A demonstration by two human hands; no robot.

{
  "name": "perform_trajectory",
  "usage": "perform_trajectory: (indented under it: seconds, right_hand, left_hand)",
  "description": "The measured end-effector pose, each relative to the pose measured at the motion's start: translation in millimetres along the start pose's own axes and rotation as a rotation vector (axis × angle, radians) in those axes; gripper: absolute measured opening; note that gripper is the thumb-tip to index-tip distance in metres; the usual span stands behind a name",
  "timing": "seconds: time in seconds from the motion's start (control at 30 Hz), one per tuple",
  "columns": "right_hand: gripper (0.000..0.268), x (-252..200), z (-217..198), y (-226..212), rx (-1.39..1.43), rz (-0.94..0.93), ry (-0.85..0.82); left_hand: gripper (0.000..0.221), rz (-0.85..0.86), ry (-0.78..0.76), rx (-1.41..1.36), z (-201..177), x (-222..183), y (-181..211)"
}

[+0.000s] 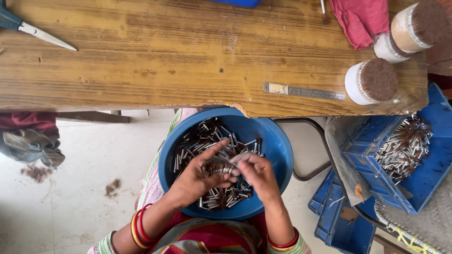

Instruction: Inserting small metal pins into a circular rubber or foam holder and using a ruler to check alignment.

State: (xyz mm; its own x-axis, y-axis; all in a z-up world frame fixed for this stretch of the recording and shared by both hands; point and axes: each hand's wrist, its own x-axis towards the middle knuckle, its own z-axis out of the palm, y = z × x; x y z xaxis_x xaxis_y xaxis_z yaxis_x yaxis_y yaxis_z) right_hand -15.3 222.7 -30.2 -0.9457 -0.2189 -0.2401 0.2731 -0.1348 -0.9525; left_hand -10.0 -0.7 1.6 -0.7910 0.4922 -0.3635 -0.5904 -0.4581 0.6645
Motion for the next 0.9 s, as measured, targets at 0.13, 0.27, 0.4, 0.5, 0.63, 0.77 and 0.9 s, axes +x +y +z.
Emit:
perform_trajectory:
  seconds: [0.13, 0.27, 0.4, 0.5, 0.63, 0.77, 0.9]
  right_hand:
    - [0.013, 0.1, -15.5, 14.4, -0.033, -0.018, 0.023]
    - [0.011, 2.3, -7.3, 6.2, -0.011, 0.012, -0.043]
    - [0.012, 6.6, -12.0, -0.5, -0.116, -0.015, -0.036]
    - [0.012, 5.4, 2.8, -8.6, -0.096, 0.014, -0.100]
    - [0.013, 6.7, -5.3, -1.3, 0.071, -0.021, -0.055]
    - [0.014, 6.4, 1.9, -6.8, -0.058, -0.034, -0.084]
    - [0.018, 10.3, -9.0, -5.1, 0.136, -0.014, 0.000]
  left_hand:
    - [0.084, 0.007, 0.004, 0.024, 2.6, 2.4, -2.1]
    - [0.084, 0.002, -0.029, 0.005, 3.5, 0.4, 3.4]
    - [0.082, -0.007, -0.040, 0.010, 2.0, 1.7, 0.3]
    - [0.083, 0.020, -0.029, 0.054, 5.2, 2.9, -0.4]
    - [0.085, -0.005, -0.057, 0.022, 4.7, 1.9, 1.8]
    - [0.081, -0.032, -0.030, 0.004, 8.5, 3.4, 7.0]
    - [0.073, -0.072, -0.055, -0.068, 2.6, 2.1, 3.2]
